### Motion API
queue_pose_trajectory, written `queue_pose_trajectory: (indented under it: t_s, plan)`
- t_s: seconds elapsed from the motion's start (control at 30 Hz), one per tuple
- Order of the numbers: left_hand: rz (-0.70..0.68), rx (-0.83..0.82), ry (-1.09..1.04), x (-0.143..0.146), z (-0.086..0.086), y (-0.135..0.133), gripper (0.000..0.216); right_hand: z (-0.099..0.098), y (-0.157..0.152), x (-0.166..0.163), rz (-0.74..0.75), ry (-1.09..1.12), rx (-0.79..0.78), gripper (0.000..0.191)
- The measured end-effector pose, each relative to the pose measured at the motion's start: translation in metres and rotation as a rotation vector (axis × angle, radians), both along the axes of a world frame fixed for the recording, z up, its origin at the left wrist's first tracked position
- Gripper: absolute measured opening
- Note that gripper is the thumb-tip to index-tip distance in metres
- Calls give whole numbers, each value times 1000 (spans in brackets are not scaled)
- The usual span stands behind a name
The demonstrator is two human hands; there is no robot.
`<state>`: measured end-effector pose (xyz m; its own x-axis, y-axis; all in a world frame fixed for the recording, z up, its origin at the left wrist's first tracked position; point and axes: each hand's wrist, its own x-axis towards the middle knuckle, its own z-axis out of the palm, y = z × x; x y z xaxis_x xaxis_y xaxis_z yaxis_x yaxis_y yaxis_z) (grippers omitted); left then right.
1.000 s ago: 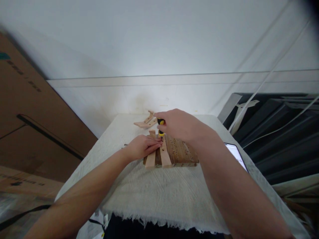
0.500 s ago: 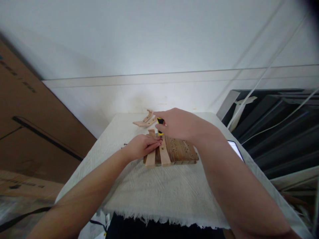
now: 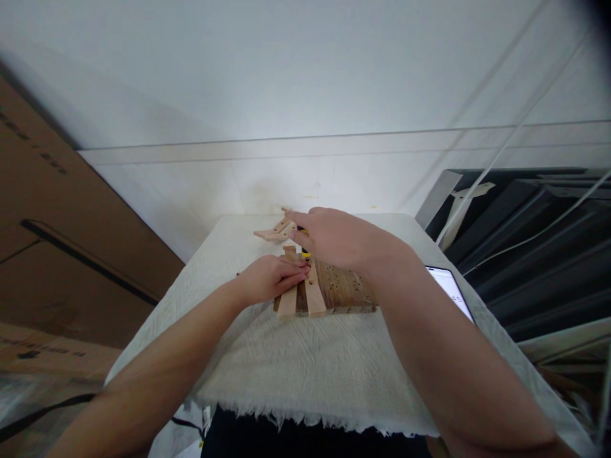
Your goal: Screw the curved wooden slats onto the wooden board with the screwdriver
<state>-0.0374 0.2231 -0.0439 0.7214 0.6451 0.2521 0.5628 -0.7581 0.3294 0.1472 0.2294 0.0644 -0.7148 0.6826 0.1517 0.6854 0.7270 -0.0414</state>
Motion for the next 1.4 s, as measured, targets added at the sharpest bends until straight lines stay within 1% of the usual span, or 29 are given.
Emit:
queue_pose_trajectory:
  t_s: [0.03,0.1,0.17,0.23,0.3,0.4,0.47,0.5,0.57,0.6,0.67,0.7,0.73,0.8,0.87,0.97,1.0,1.03,1.1,1.17,1.2,1.27,1.33,1.37,1.4]
  plan:
    - [-2,-1,0,0,0,0,30,1,0,1,-5,-14,-23,39]
    - [-4,-4,1,-1,-1,0,29,3,0,1,-96,-46,-16,37]
    - [0,-3,4,-1,-1,0,29,1,1,-3,-230,-50,50,43]
    - [5,-3,8,-1,-1,0,30,-3,3,-9,-295,-7,114,52]
    - [8,-6,6,-1,0,-1,30,-8,5,-12,-254,36,122,48]
    - [7,-8,-4,0,0,-1,29,-9,5,-9,-123,57,46,41]
    - [2,-5,-9,0,-1,-1,29,-7,5,-1,-100,40,-26,40]
    - [0,-6,-15,-1,-1,-1,29,-5,5,3,-111,22,-57,40]
    - [1,-14,-35,-1,-3,-1,30,-2,8,9,-180,-22,-84,39]
    - [3,-17,-48,-1,-3,-1,30,-2,9,10,-238,-37,-69,40]
    - [10,-22,-61,-1,-3,-1,30,-5,13,6,-370,-41,-2,42]
    - [13,-21,-61,-1,-3,-1,30,-8,14,2,-414,-31,38,43]
    - [11,-19,-58,-1,-2,-1,30,-11,14,-3,-426,-13,70,42]
    - [0,-21,-48,0,-1,-1,29,-17,13,-12,-351,31,84,40]
    - [-6,-23,-33,0,0,-2,29,-19,8,-16,-231,81,34,40]
    - [1,-19,-29,0,0,-1,28,-10,-1,-11,-98,69,-85,39]
    - [-5,-21,-38,0,0,-1,28,-6,-3,-9,-86,34,-104,37]
    - [-19,-29,-51,-1,0,0,27,-2,-4,-6,-108,2,-99,33]
    - [-52,-66,-74,-2,0,2,28,1,-3,-4,-223,-30,-40,32]
    - [-77,-117,-82,-4,2,3,28,-1,2,-5,-320,-23,44,38]
    - [-82,-139,-82,-4,3,3,28,-3,4,-5,-317,-18,73,38]
    - [-77,-166,-74,-5,4,2,29,-7,6,-6,-212,-17,77,36]
    - [-64,-174,-62,-6,4,1,28,-7,4,-5,-105,-21,18,35]
    - [-59,-171,-57,-6,4,1,28,-6,2,-4,-87,-27,-12,35]
    - [-59,-163,-53,-6,3,1,27,-4,0,-3,-101,-39,-35,35]
